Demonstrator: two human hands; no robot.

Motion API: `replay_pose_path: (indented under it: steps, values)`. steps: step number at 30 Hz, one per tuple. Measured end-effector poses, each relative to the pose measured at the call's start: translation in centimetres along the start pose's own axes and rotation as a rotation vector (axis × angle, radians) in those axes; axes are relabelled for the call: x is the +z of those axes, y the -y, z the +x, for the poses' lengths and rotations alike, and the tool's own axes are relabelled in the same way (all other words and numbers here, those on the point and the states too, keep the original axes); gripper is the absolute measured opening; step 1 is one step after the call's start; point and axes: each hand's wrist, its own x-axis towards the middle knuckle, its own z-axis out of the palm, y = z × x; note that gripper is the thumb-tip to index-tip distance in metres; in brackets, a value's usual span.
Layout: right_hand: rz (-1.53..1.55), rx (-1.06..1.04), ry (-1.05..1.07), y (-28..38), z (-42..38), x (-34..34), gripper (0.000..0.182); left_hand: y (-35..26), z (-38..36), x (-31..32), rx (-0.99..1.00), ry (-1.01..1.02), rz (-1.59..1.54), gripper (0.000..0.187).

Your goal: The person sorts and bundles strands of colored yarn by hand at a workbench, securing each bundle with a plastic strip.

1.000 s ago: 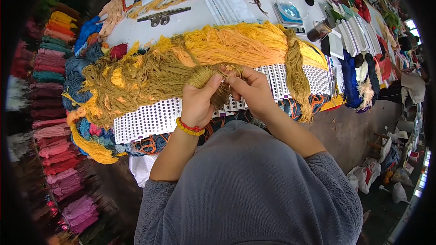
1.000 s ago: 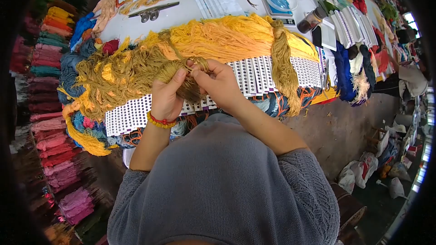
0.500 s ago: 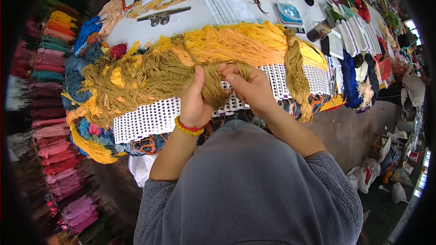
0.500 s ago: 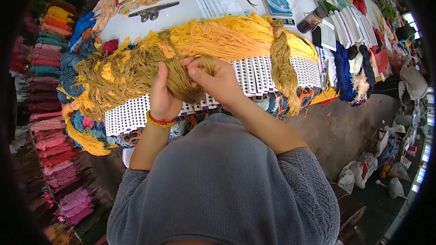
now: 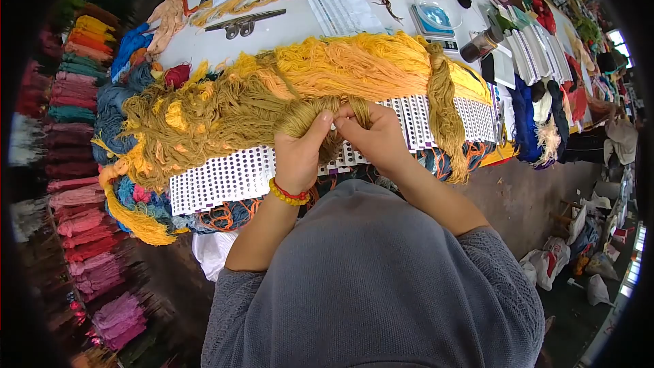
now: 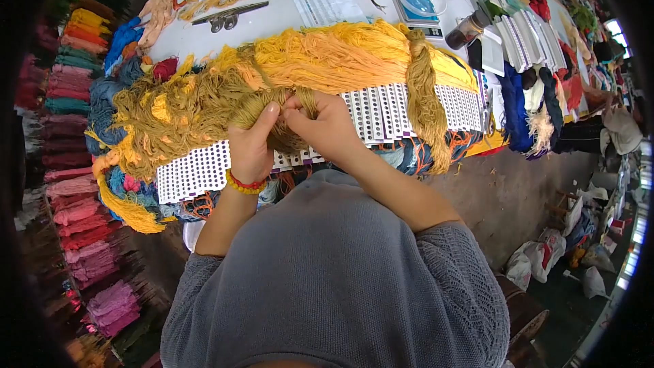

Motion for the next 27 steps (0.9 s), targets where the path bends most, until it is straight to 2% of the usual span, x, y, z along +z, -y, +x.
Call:
replay_pose_path:
  steps: [5,15,18,20,27]
  values:
    - [-0.098,-0.006,0.013,-0.4,-0.1,-0.3,0.007,0.0,0.1,0.0,0.002,-0.065,0.036,0.012]
    - [-0.023,-0.069,0.003,-1.0,0.0,-0.3,0.005,0.7,-0.3,0.1,0.1,-0.031,0.135,0.01]
    - [0.086,-0.01,0.019,-0.3,-0.2,-0.2,0.005,0.9,-0.4,0.0,0.144,-0.017,0.147,0.01]
    - [0.232,0.059,0.026,0.0,-0.3,-0.2,0.005,0.8,-0.5,-0.3,0.112,0.024,0.172,0.016]
    - [0.348,0.119,-0.005,-0.2,-0.4,-0.5,0.003,0.3,-0.5,0.0,0.062,0.022,0.098,0.013]
